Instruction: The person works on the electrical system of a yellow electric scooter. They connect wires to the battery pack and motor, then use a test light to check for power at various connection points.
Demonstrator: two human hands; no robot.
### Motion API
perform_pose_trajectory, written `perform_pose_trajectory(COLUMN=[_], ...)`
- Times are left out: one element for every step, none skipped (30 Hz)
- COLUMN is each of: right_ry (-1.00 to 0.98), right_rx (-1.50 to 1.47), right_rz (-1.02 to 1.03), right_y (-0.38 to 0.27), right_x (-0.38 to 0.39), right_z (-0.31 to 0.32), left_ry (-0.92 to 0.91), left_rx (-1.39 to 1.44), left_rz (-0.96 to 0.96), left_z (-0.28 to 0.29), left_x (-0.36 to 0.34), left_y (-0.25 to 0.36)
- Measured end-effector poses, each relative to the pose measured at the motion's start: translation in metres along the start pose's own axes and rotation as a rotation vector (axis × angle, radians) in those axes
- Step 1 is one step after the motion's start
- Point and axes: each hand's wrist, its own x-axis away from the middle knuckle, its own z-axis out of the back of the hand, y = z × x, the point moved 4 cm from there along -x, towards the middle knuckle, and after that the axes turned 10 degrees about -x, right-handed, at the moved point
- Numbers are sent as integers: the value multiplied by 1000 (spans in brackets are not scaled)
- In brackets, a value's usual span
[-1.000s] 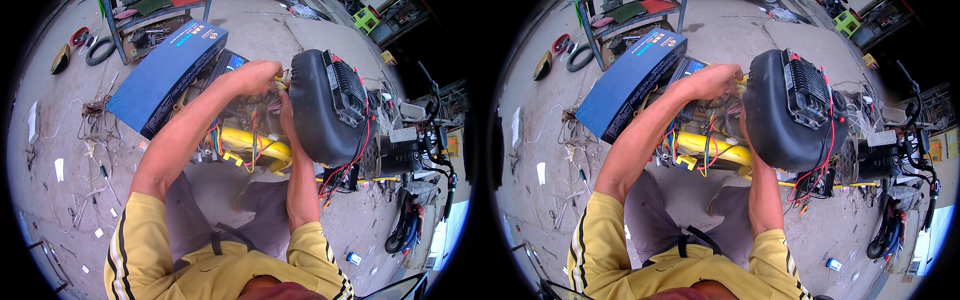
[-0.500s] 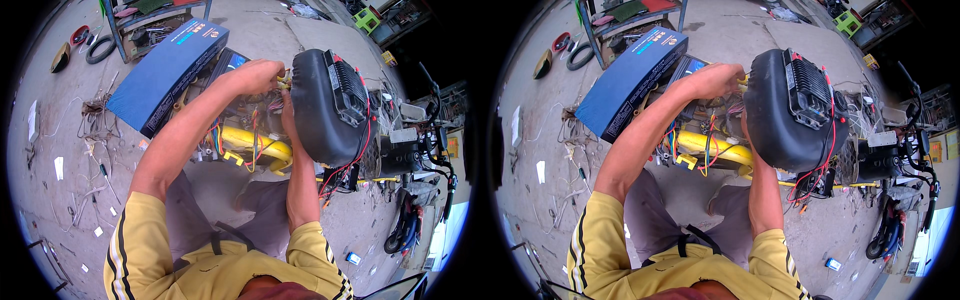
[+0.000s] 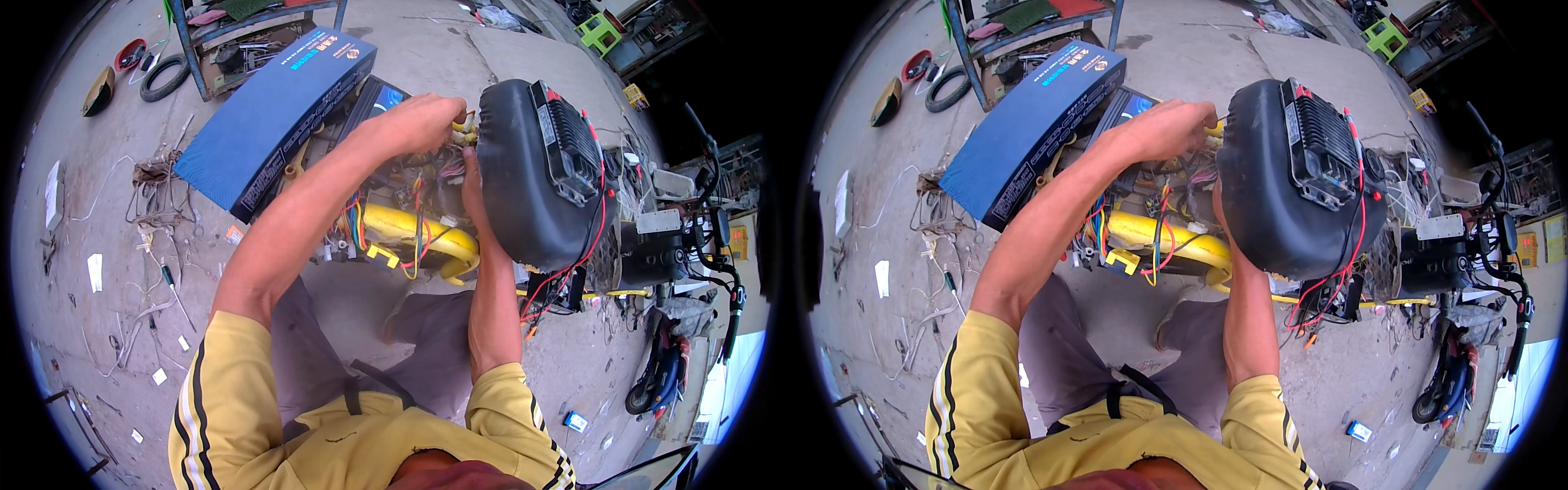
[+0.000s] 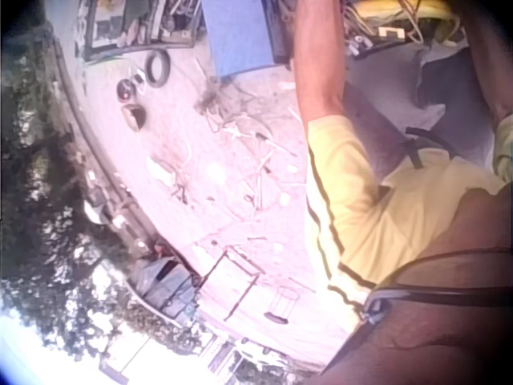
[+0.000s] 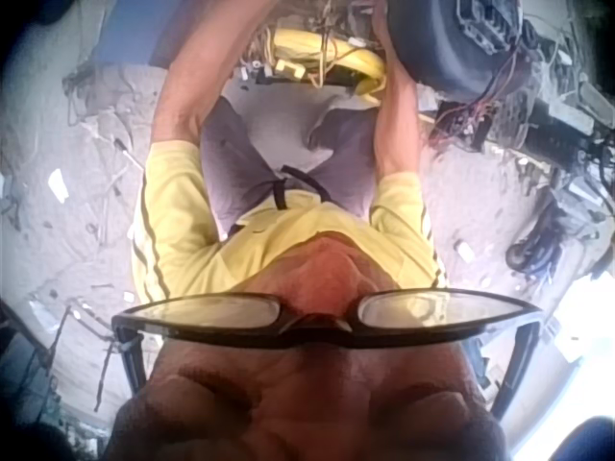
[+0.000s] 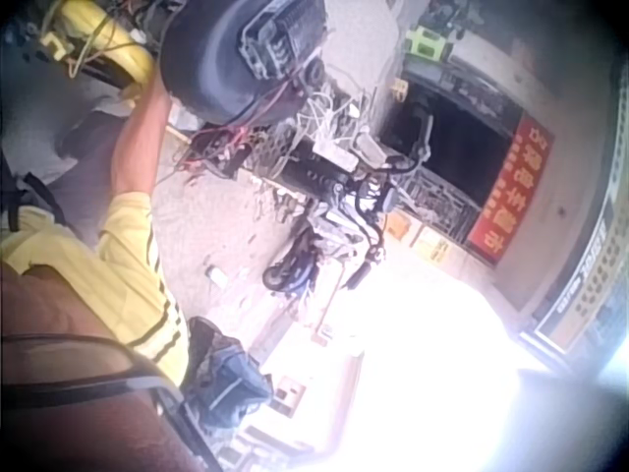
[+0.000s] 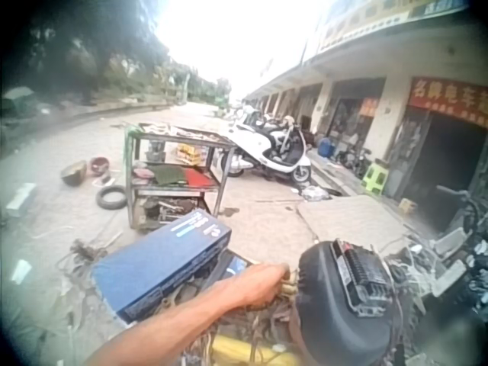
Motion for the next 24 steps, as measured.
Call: perform_pose_trajectory(right_ry=[20,29,42,55,72,89,69,45,21,-28,-74,-100,-118,-110,-107,-65,-20,21,-3,-25,-48,-47,-48,-49], right_rx=[-9,-47,-79,-108,-133,-158,-132,-119,-105,-113,-121,-169,-202,-258,-326,-298,-265,-227,-216,-207,-199,-197,-194,-190], right_rz=[-1,-27,-47,-69,-87,-103,-118,-127,-137,-163,-191,-242,-301,-389,-469,-340,-215,-87,-110,-131,-153,-186,-218,-249], right_y=[-4,-2,-3,-2,-4,-6,-8,-13,-17,-14,-6,-7,-6,-9,-10,-14,-13,-14,-11,-9,-9,-9,-10,-10], right_x=[0,2,3,4,6,8,10,10,13,23,38,51,66,83,100,113,131,146,161,175,187,199,209,217], right_z=[5,5,7,8,11,13,20,23,26,31,35,39,48,60,64,72,79,86,93,101,105,107,109,110], left_ry=[11,22,34,48,62,76,119,162,206,224,240,258,236,216,260,303,218,137,116,95,75,91,109,128], left_rx=[-2,-4,-6,-12,-17,-23,-33,-48,-63,-51,-39,-36,27,91,174,260,291,326,371,413,455,444,434,426], left_rz=[-6,-11,-14,-19,-22,-24,-42,-48,-54,-80,-110,-122,-195,-266,-453,-640,-675,-711,-793,-876,-958,-970,-981,-991], left_z=[2,5,8,13,19,24,31,39,47,56,67,79,84,88,88,91,93,92,88,85,83,81,79,78], left_x=[1,4,7,11,17,24,31,42,55,67,79,96,110,125,144,165,185,202,213,222,229,232,235,237], left_y=[2,2,2,6,8,10,15,16,17,26,38,47,60,71,82,95,109,120,125,130,134,139,143,146])
